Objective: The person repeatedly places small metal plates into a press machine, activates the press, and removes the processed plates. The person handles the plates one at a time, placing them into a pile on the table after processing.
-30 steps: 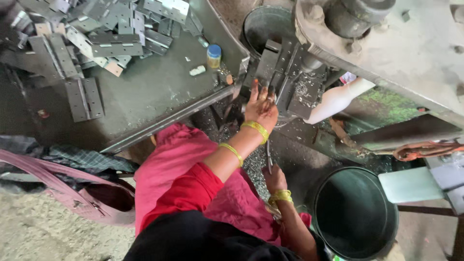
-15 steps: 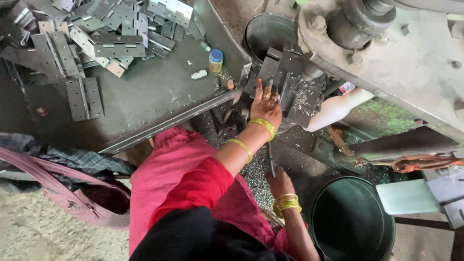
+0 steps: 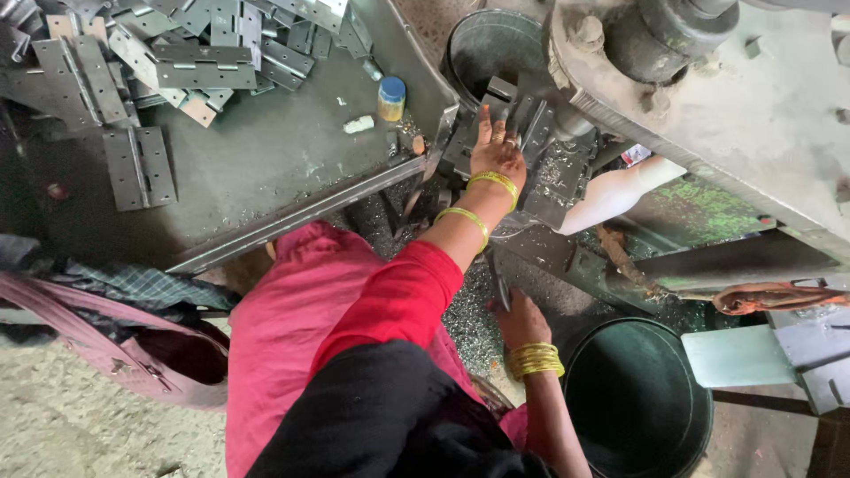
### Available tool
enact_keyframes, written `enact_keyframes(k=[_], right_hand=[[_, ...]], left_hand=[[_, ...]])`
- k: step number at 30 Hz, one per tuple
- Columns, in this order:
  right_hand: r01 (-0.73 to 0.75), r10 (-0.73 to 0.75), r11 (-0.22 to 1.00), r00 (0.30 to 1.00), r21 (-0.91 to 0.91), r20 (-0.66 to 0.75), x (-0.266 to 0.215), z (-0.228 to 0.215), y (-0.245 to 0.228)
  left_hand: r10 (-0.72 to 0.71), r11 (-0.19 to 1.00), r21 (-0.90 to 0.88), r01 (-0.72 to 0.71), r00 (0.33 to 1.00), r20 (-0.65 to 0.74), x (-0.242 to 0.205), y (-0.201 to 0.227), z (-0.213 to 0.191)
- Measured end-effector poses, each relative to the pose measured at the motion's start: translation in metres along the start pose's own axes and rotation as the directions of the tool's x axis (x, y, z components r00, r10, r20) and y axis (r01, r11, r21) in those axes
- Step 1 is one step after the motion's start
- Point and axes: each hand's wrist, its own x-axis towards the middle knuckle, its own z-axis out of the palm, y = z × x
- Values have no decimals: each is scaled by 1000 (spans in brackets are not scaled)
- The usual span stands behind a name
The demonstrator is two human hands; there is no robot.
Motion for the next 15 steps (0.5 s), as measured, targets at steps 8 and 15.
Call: enact_keyframes(k=[8, 15], right_hand=[[-69, 74, 991, 996, 112, -43, -14, 26, 3], [-3, 24, 974, 996, 228, -87, -2, 59, 32]], left_hand=[[-27, 999, 34, 30, 997, -78, 27, 7, 14], [-52, 998, -52, 44, 985, -163, 24, 3, 15]])
